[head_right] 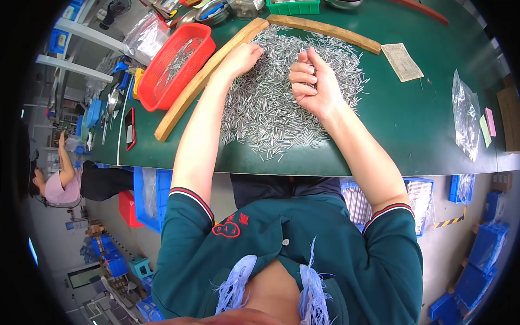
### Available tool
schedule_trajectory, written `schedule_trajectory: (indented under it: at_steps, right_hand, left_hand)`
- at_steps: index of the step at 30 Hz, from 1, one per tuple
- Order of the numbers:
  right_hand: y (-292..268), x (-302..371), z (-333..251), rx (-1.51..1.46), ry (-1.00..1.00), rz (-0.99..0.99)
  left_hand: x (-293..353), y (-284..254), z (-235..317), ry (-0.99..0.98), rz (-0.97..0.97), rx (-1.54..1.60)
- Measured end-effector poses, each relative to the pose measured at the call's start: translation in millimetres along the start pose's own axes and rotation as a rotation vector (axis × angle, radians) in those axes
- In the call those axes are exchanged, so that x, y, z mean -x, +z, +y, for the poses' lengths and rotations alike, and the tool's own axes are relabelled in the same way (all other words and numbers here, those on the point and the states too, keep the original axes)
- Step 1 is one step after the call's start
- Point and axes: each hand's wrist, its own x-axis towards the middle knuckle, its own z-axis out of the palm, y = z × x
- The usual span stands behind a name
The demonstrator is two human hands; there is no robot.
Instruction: Sorting small metal pins or needles from a pile on a workbench into a tray.
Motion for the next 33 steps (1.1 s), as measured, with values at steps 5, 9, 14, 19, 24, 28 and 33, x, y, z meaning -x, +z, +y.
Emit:
schedule_trajectory:
  at_steps: [5,9,14,19,24,28,33]
  right_hand:
    - [-1,-1,1,0.066,-0.019,0.0]
    - [-2,-2,1,0.079,-0.017,-0.001]
    - [-3,-3,1,0.129,-0.031,0.008]
    - [4,0,6,0.274,-0.066,0.073]
    - [9,2,16,0.516,-0.078,0.176]
    - [17,5,29,0.891,-0.165,0.268]
    - [19,6,37,1.015,-0.284,0.352]
  left_hand:
    - [-10,-11,3,0.015,-0.42,0.325]
    - [-5,-18,7,0.083,-0.511,0.409]
    - [12,-20,3,0.22,-0.436,0.417]
    - [47,-33,21,0.11,-0.276,0.563]
    - [71,-19,29,0.024,-0.001,0.949]
    - [76,-9,28,0.023,0.1,1.231]
    - [81,-12,38,0.124,0.31,0.78]
